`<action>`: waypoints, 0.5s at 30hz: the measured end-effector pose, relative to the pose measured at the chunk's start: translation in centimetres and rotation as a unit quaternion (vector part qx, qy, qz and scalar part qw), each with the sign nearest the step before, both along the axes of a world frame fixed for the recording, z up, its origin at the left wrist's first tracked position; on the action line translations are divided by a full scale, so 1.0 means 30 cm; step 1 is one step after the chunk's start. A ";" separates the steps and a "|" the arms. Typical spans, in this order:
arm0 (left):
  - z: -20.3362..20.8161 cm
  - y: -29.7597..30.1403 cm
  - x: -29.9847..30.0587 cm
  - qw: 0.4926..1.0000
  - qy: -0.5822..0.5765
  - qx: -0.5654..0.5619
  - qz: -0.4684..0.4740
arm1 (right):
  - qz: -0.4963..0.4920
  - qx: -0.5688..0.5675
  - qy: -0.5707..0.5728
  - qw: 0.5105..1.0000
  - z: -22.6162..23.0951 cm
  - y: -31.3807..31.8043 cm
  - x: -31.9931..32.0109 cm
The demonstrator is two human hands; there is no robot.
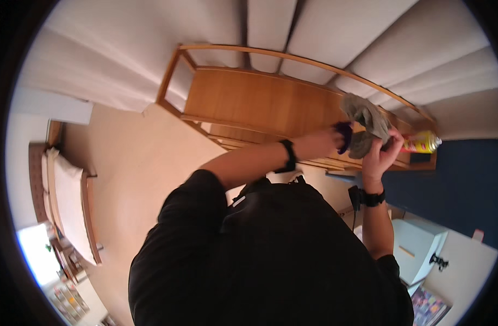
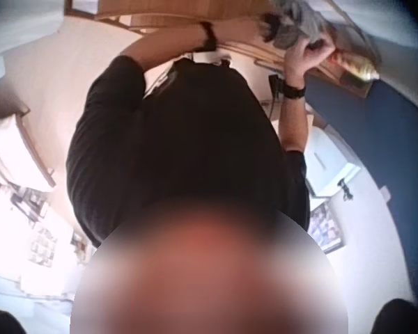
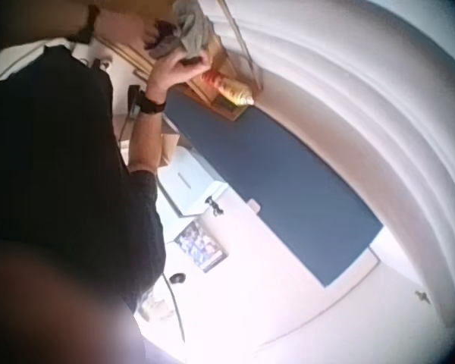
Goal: Packing plush toys into a cardboard box and cleaning a wooden shelf.
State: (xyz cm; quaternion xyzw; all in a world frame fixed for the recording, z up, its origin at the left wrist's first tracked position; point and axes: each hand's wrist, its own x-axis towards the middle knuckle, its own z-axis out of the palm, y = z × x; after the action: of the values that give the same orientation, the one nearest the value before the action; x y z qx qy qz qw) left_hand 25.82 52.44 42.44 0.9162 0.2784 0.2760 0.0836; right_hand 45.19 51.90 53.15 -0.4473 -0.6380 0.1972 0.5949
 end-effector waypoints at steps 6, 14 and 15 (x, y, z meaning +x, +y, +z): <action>0.126 -0.053 -0.690 0.895 0.008 -0.366 0.254 | 0.068 0.003 -0.121 0.990 -0.030 -0.189 0.137; -0.026 -0.154 -1.089 0.895 0.043 -0.087 0.435 | -0.022 -0.283 -0.230 0.931 -0.543 -0.287 0.148; -0.022 -0.146 -1.020 0.910 0.029 -0.090 0.403 | -0.049 -0.301 -0.226 0.925 -0.616 -0.234 0.121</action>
State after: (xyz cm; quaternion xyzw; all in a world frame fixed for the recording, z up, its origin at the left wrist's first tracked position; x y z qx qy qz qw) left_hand -4.79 48.06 41.77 0.7222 0.6501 0.2329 0.0394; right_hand 48.82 44.88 34.67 -0.6688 -0.6434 0.2440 0.2815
